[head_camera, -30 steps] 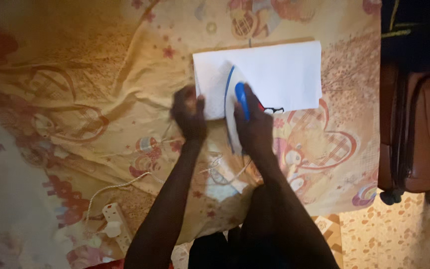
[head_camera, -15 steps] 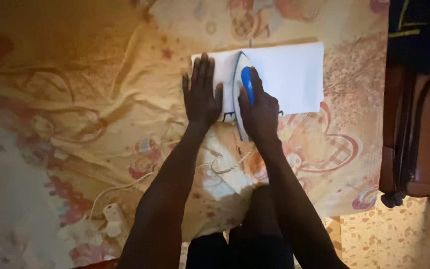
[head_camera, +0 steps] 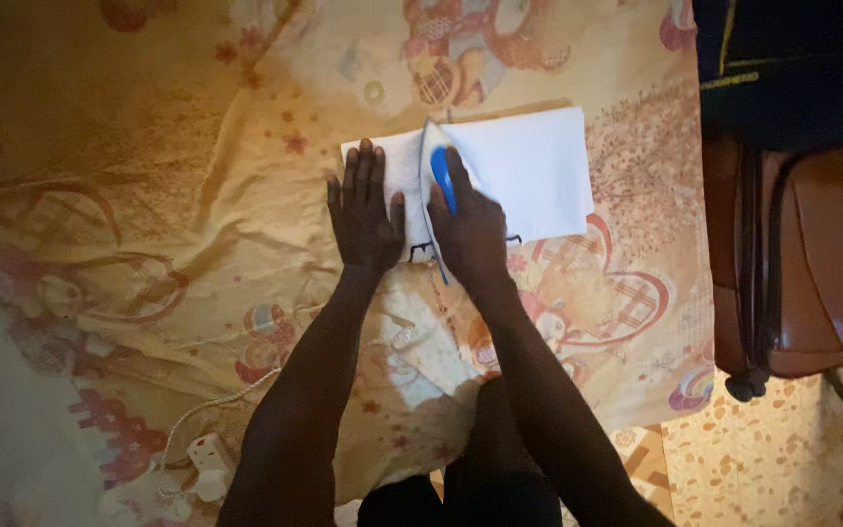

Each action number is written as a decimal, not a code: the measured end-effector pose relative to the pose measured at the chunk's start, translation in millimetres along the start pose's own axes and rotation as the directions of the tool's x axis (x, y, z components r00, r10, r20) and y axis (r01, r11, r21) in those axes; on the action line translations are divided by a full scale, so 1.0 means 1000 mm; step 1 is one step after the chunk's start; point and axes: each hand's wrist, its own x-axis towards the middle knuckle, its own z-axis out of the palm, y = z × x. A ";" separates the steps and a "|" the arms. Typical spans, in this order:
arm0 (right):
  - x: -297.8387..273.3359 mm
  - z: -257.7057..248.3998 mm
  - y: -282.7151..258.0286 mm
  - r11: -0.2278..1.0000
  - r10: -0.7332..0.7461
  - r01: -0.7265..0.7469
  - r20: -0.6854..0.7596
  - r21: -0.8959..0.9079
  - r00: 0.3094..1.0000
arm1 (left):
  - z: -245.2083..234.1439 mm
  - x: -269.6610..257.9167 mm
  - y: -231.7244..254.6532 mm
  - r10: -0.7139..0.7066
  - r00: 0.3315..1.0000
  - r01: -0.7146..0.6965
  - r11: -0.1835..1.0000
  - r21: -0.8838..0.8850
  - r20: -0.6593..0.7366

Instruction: The person irons a white shirt on a bed, folds the shirt, and then places the folded shirt into a suitcase.

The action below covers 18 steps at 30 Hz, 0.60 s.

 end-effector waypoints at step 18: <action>-0.011 -0.002 0.014 0.995 -0.070 0.064 -0.081 -0.082 0.994 | -0.003 -0.004 0.002 -0.021 1.000 0.021 1.000 -0.023 0.006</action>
